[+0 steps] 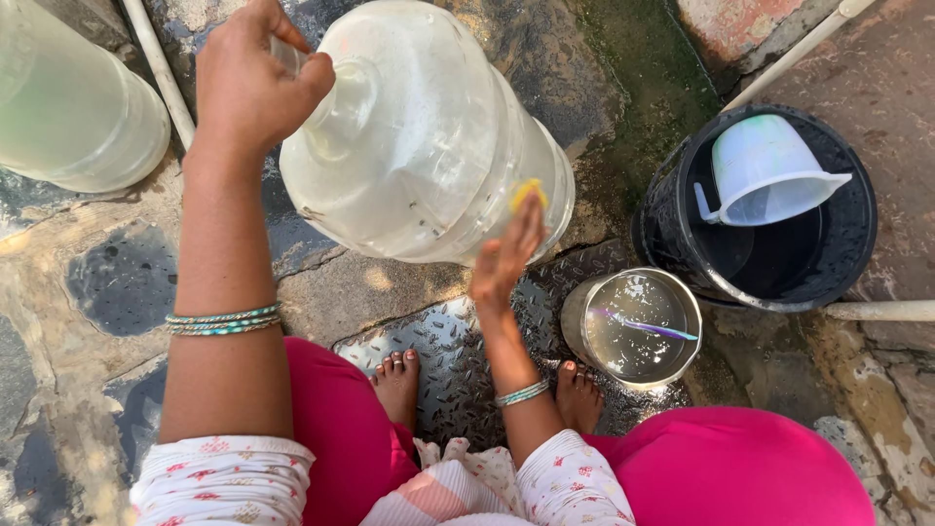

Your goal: The person scrubs the exterior of a large transparent water jug with a yellow sponge while sitting on the ground. They rotate the jug to clean different sides and occasionally dip the sponge into a metal pot of water nearby.

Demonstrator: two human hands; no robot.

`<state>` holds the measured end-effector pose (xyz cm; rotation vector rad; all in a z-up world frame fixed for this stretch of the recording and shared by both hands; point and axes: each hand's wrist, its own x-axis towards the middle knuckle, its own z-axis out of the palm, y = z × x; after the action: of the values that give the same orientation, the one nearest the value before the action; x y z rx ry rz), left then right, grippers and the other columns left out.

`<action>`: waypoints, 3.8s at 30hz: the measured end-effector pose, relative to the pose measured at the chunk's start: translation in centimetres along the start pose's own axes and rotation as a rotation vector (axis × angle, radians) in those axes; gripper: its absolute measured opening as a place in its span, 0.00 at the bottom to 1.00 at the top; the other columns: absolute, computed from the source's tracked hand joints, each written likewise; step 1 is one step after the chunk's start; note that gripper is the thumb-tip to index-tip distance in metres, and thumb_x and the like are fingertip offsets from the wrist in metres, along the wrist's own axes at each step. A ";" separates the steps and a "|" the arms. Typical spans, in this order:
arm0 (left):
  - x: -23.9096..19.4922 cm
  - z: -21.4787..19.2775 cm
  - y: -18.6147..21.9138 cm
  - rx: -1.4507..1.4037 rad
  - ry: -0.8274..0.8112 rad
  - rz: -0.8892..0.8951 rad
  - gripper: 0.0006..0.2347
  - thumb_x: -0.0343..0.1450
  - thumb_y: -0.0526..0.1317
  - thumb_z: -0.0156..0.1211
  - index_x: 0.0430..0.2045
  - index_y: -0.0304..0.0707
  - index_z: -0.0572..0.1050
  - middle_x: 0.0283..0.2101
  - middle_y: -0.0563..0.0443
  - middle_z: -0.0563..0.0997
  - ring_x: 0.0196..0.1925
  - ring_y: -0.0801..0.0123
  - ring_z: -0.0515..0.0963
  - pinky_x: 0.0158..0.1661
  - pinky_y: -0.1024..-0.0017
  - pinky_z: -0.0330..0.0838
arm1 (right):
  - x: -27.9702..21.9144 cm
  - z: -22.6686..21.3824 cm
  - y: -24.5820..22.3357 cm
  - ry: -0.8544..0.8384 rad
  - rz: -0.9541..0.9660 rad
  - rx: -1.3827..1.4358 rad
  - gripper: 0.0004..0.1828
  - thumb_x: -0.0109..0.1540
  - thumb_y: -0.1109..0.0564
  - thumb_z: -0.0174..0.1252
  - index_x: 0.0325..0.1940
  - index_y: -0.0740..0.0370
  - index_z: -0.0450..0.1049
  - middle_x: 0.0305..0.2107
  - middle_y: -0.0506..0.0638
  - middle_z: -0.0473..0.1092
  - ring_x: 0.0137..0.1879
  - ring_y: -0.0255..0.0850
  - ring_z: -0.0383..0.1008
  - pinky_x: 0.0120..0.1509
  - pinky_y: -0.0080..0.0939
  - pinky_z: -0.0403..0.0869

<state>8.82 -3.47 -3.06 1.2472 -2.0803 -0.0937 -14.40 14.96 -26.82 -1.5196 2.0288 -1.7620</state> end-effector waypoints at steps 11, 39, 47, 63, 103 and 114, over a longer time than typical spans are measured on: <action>-0.9 -2.3 -1.8 -0.185 -0.138 0.067 0.07 0.71 0.38 0.72 0.33 0.34 0.79 0.38 0.45 0.82 0.44 0.59 0.82 0.47 0.64 0.75 | 5.0 -3.2 0.7 -0.247 0.171 0.158 0.56 0.63 0.17 0.04 0.83 0.50 0.42 0.81 0.52 0.41 0.87 0.51 0.38 0.88 0.65 0.34; -0.4 -3.4 -0.3 -0.106 -0.105 -0.398 0.07 0.63 0.38 0.72 0.26 0.37 0.79 0.30 0.46 0.83 0.28 0.69 0.84 0.30 0.69 0.80 | 1.4 -5.0 10.7 0.013 0.921 0.673 0.58 0.59 0.15 0.20 0.81 0.54 0.45 0.78 0.55 0.45 0.82 0.56 0.42 0.82 0.62 0.43; -0.3 -2.9 -1.5 -0.072 -0.098 -0.530 0.08 0.63 0.40 0.70 0.27 0.37 0.78 0.30 0.46 0.83 0.28 0.68 0.84 0.28 0.68 0.80 | -0.5 0.0 -6.5 -0.215 0.075 0.111 0.44 0.74 0.27 0.16 0.82 0.59 0.43 0.80 0.55 0.42 0.87 0.56 0.38 0.90 0.57 0.38; -1.6 -3.4 -4.0 -0.159 -0.131 -0.565 0.08 0.67 0.38 0.71 0.29 0.34 0.77 0.32 0.44 0.83 0.29 0.67 0.85 0.25 0.66 0.82 | -3.9 -4.1 19.2 -0.049 1.412 1.223 0.67 0.56 0.10 0.24 0.80 0.65 0.43 0.76 0.63 0.44 0.81 0.58 0.42 0.82 0.61 0.43; -0.3 -2.0 0.0 0.064 -0.146 -0.467 0.15 0.58 0.47 0.75 0.27 0.39 0.79 0.31 0.43 0.84 0.32 0.63 0.84 0.41 0.67 0.77 | -1.6 -1.1 -6.0 -0.144 -0.122 0.012 0.51 0.68 0.22 0.23 0.82 0.62 0.42 0.79 0.58 0.43 0.86 0.53 0.36 0.87 0.67 0.27; 0.1 -1.5 -0.8 0.096 -0.122 -0.453 0.14 0.60 0.44 0.78 0.28 0.36 0.78 0.29 0.42 0.82 0.29 0.65 0.83 0.33 0.65 0.78 | 0.4 -6.6 15.2 0.264 0.612 0.246 0.11 0.68 0.59 0.55 0.51 0.68 0.76 0.43 0.56 0.77 0.47 0.40 0.75 0.56 0.38 0.74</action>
<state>10.30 -3.57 -2.25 1.7932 -1.8824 -0.2828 -27.91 17.45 -36.12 -0.5329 1.9831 -1.9011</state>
